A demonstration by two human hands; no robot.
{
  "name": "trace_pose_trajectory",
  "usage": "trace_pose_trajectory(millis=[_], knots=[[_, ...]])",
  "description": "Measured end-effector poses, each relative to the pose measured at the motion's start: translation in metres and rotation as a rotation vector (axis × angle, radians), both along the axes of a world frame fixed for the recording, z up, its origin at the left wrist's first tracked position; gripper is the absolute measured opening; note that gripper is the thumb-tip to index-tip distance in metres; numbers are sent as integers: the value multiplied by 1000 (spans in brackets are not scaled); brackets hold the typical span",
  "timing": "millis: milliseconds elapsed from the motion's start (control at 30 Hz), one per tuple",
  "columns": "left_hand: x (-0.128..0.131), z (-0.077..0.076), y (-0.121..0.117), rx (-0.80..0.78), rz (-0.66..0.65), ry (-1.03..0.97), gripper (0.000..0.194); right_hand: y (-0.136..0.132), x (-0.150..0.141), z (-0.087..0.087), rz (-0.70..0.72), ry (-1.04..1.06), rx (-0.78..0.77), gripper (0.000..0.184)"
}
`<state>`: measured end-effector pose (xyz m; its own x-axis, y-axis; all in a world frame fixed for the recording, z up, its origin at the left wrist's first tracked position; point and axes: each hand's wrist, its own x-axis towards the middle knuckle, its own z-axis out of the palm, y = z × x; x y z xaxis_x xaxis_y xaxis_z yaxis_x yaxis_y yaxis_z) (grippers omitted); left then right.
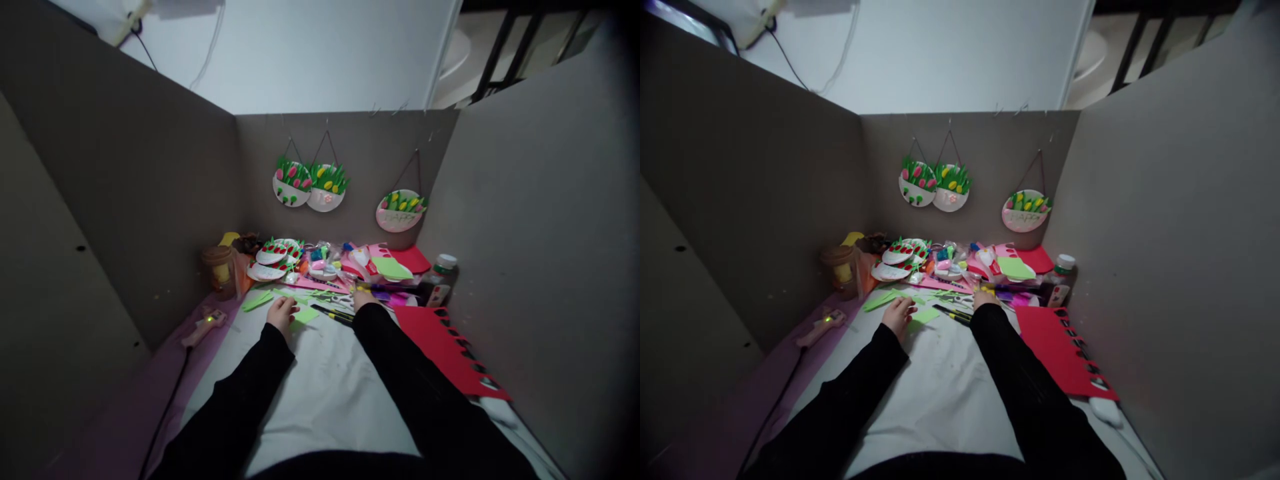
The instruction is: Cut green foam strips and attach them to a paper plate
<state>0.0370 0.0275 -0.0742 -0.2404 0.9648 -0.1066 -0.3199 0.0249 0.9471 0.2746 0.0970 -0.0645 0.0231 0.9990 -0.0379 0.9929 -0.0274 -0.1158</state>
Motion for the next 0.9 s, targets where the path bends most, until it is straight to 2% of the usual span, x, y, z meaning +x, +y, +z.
trace_pose_trajectory(millis=[233,333,467,567,633,700,733,800,900], knots=[[1,1,-2,14,3,-49,26,3,-3,-8,46,-38,-53,23],[2,-2,-1,6,-4,-13,25,1,2,-7,89,15,16,27],[1,-2,-1,14,-18,36,27,-7,4,-4,105,272,214,31],[0,1,-2,29,-9,0,31,-18,-4,-4,57,602,275,31],[0,4,-3,38,-11,-46,33,-30,-13,-7,101,908,166,29],[1,6,-4,37,-12,-78,34,-44,-22,-13,181,1166,-53,27],[1,7,-4,36,-11,-87,34,-51,-26,-16,182,1228,-161,27],[2,7,-4,40,-7,-97,33,-64,-33,-21,152,1256,-314,28],[1,7,-3,67,1,-123,31,-79,-40,-23,270,1222,-436,36]])
